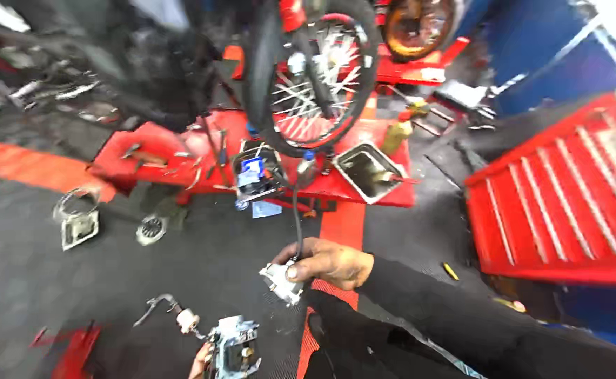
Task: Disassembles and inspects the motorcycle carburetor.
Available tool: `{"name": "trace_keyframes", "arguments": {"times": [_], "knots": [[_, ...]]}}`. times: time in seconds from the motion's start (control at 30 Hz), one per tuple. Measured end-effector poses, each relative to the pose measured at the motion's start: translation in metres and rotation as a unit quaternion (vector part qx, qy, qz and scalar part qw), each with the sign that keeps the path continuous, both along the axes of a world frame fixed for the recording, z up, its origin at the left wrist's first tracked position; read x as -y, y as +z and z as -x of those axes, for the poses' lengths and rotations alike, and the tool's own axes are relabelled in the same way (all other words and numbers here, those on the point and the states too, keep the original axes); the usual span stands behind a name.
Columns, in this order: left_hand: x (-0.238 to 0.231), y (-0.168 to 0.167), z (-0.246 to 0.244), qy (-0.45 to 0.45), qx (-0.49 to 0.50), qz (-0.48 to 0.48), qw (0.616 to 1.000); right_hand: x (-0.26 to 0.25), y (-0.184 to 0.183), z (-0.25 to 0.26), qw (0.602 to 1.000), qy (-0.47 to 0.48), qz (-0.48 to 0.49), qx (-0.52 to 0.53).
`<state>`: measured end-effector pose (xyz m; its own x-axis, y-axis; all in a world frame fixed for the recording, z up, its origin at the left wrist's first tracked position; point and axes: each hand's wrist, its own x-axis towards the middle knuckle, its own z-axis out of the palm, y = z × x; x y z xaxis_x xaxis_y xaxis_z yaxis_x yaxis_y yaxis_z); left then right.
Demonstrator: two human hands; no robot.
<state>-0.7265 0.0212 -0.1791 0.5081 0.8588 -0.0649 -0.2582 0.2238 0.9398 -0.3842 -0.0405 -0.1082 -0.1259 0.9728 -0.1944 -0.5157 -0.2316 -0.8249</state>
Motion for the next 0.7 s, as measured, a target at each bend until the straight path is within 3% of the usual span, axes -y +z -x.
{"name": "trace_keyframes", "arguments": {"times": [0.13,0.23,0.33,0.47,0.6,0.7], "knots": [[-0.010,0.000,-0.130,-0.109,-0.092,0.053,0.988,0.103,-0.012,-0.081,0.982,-0.181,0.043,0.039],[-0.011,-0.029,-0.242,-0.141,-0.147,0.038,0.978,0.173,-0.016,-0.134,0.954,-0.287,0.061,0.063],[-0.015,-0.083,-0.352,-0.184,-0.217,-0.035,0.958,0.229,-0.023,-0.180,0.918,-0.382,0.083,0.065],[-0.020,-0.183,-0.495,-0.167,-0.318,-0.106,0.927,0.279,-0.031,-0.237,0.850,-0.504,0.131,0.082],[-0.016,-0.265,-0.583,-0.062,-0.367,-0.066,0.926,0.310,-0.041,-0.278,0.823,-0.550,0.119,0.083],[-0.023,-0.296,-0.621,-0.012,-0.415,-0.086,0.905,0.317,-0.043,-0.301,0.808,-0.568,0.123,0.097]]}}
